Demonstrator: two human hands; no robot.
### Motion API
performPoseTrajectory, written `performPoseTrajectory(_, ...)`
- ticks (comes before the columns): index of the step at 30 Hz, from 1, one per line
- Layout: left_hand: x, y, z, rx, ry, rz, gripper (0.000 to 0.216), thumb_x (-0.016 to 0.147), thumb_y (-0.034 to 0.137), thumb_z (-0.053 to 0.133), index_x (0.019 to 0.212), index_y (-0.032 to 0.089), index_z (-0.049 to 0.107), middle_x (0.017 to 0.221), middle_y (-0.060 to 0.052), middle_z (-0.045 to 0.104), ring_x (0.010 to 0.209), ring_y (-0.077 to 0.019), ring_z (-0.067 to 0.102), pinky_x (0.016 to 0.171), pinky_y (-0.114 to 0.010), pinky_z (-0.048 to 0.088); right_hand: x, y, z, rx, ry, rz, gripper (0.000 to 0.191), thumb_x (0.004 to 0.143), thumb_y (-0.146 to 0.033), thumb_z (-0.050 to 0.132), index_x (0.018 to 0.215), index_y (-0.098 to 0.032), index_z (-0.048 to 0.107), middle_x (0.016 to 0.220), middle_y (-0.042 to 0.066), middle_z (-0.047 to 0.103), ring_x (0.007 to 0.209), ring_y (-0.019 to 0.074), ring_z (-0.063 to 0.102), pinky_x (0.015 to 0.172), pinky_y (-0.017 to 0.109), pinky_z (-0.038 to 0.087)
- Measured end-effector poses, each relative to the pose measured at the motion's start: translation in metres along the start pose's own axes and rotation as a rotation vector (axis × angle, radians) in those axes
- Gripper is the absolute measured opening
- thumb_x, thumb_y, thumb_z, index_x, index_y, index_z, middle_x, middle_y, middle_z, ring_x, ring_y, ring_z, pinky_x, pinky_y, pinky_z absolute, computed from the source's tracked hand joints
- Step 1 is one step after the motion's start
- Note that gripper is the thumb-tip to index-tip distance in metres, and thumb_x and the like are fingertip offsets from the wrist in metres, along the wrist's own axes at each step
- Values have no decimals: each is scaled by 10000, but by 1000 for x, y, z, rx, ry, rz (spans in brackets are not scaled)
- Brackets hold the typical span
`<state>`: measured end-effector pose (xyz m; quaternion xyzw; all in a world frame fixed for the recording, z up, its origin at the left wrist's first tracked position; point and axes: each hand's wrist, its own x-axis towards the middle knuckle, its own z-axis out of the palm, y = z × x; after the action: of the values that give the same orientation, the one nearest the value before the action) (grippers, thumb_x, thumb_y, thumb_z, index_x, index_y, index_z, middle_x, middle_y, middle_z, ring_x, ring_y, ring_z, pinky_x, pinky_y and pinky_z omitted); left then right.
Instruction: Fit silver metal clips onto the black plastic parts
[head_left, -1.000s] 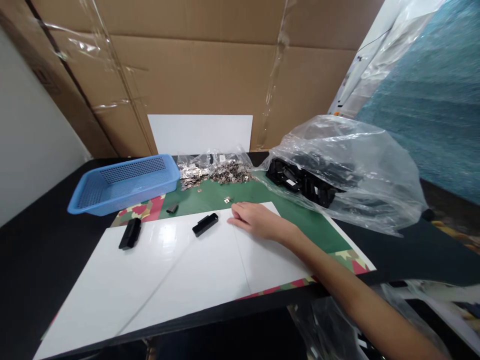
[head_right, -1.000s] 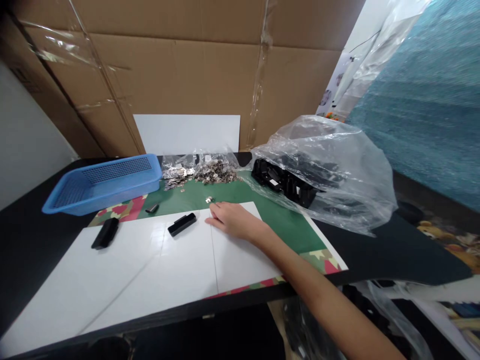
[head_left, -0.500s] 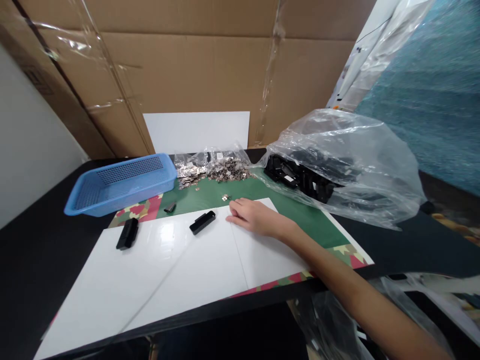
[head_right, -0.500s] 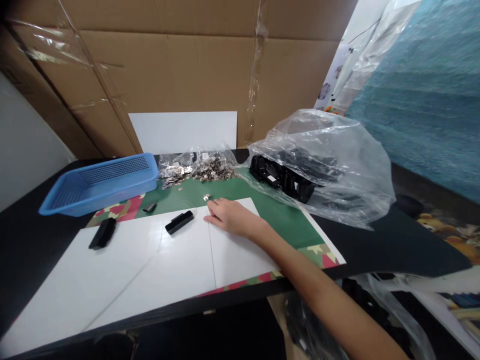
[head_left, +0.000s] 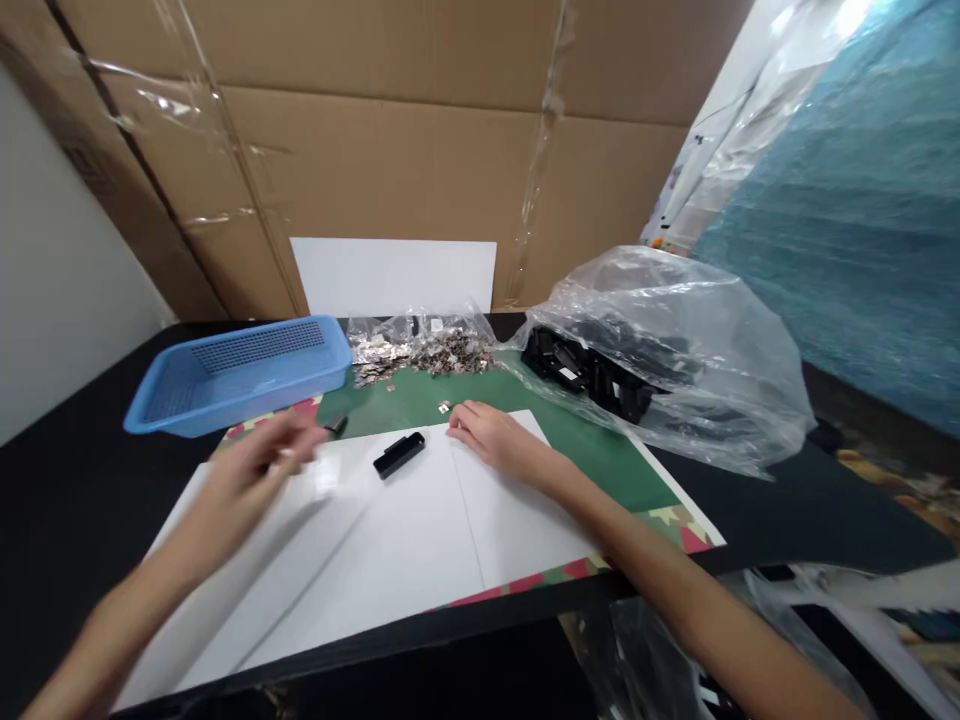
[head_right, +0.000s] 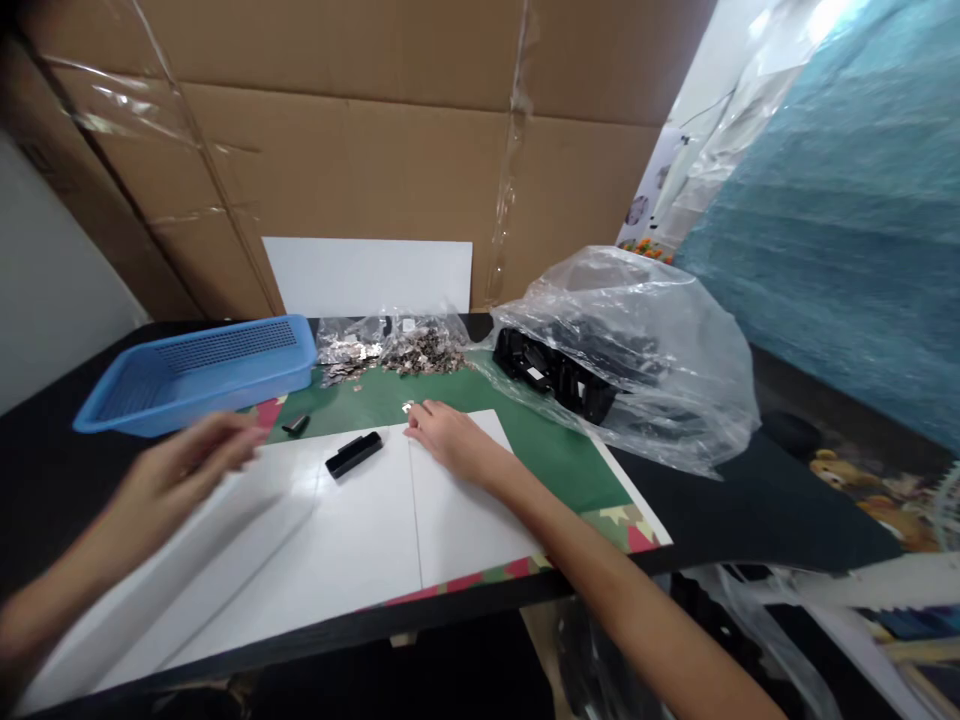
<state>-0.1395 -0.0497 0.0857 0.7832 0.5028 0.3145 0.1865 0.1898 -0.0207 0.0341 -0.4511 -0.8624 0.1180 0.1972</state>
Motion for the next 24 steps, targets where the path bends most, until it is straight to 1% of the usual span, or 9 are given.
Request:
performPoseTrajectory(2, 20, -3, 31, 71, -196, 113, 430, 945, 596, 612, 1194, 246, 630, 1058, -31, 687, 837, -185, 667, 679, -282, 529, 2, 3, 5, -1, 42, -18, 154, 1101, -206, 450, 1057, -169, 593, 1035, 84, 621, 966, 220, 621, 882, 351, 494)
performPoseTrajectory(3, 29, -2, 45, 140, -255, 179, 419, 933, 576, 643, 1199, 252, 632, 1114, -36, 673, 858, -189, 671, 701, -292, 529, 4, 4, 7, -11, 60, -28, 169, 1101, -209, 445, 1054, -169, 602, 1035, 88, 617, 973, 225, 624, 894, 360, 500)
performPoseTrajectory(6, 54, 6, 75, 315, -242, 403, 216, 1017, 413, 555, 1067, 231, 660, 1088, -48, 663, 980, -227, 659, 706, -302, 510, 6, 6, 9, -58, 119, -10, 170, 1094, -239, 469, 1020, -173, 607, 1020, 85, 602, 919, 224, 632, 862, 364, 517)
performPoseTrajectory(9, 73, 7, 86, 352, -240, 581, 149, 1019, 319, 539, 1063, 226, 646, 1104, -65, 642, 1064, -247, 626, 786, -335, 528, 6, 6, 7, -88, 152, 48, 164, 1086, -277, 499, 1007, -179, 603, 1011, 71, 598, 837, 210, 629, 793, 350, 515)
performPoseTrajectory(13, 84, -12, 100, 194, -273, 563, 218, 969, 325, 636, 1161, 229, 600, 1182, -69, 628, 1101, -235, 617, 950, -390, 531, 2, 9, 3, 17, 164, 75, 144, 1072, -259, 540, 967, -192, 613, 978, 42, 601, 835, 188, 630, 802, 323, 500)
performPoseTrajectory(15, 84, -25, 109, 82, -216, 540, 182, 994, 292, 600, 1163, 225, 598, 1187, -68, 644, 1116, -223, 615, 1000, -396, 517, 1, 11, 2, 105, 164, 52, 118, 1052, -260, 585, 960, -198, 626, 962, 32, 602, 828, 178, 629, 800, 308, 498)
performPoseTrajectory(18, 79, -36, 116, -9, -139, 574, 138, 1011, 292, 594, 1122, 216, 620, 1195, -76, 669, 1130, -223, 612, 1003, -392, 519, 0, 10, 3, 198, 155, -33, 61, 1018, -249, 640, 1049, -201, 659, 999, 46, 619, 847, 179, 638, 806, 300, 502)
performPoseTrajectory(22, 72, -29, 109, 108, -65, 628, 102, 1018, 297, 591, 1011, 205, 634, 1146, -83, 659, 1107, -233, 579, 983, -399, 515, 1, 2, 6, 186, 215, -103, 156, 1051, -213, 541, 1127, -194, 677, 1046, 85, 671, 920, 219, 666, 825, 322, 493)
performPoseTrajectory(24, 68, -21, 104, 201, 0, 636, 123, 1021, 307, 582, 984, 200, 631, 1096, -84, 647, 1057, -239, 577, 951, -414, 511, 1, -1, 6, 199, 251, -100, 193, 1068, -238, 508, 1138, -195, 682, 1012, 80, 701, 888, 222, 682, 810, 324, 492)
